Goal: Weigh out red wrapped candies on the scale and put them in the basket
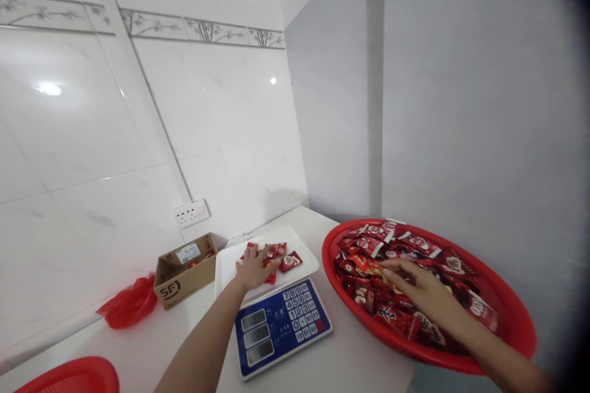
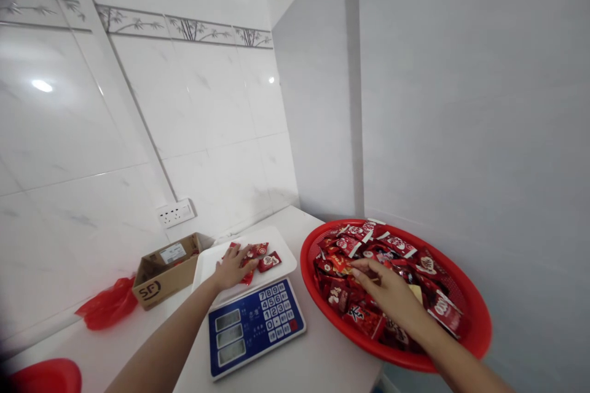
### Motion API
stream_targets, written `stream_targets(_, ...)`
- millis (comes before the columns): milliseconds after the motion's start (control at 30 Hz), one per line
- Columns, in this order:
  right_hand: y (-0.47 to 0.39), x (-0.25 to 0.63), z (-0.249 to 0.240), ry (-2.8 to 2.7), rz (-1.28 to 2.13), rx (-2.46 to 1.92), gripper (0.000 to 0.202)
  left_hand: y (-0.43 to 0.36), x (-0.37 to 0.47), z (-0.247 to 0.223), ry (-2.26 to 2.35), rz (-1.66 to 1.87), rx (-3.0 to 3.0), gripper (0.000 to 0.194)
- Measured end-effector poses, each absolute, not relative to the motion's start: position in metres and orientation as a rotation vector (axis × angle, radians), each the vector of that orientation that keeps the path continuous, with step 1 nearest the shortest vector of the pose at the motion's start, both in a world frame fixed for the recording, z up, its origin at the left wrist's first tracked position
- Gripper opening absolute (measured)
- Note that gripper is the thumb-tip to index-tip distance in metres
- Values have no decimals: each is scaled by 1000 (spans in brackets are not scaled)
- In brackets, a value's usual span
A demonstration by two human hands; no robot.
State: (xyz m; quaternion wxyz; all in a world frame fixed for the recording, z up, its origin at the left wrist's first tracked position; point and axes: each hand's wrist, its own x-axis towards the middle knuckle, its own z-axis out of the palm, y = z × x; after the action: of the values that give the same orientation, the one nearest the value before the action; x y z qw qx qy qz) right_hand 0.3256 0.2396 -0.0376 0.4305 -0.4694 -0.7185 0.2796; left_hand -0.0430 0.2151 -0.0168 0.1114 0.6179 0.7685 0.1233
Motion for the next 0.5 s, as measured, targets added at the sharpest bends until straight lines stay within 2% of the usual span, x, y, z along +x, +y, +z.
stream_targets(300, 236, 324, -32, -1782, 699, -1158, 40, 222, -30, -4, 2217, 402, 1939, 68)
stream_targets(500, 233, 323, -31, -1784, 764, -1149, 40, 223, -46, -2, 2365, 464, 1768, 70)
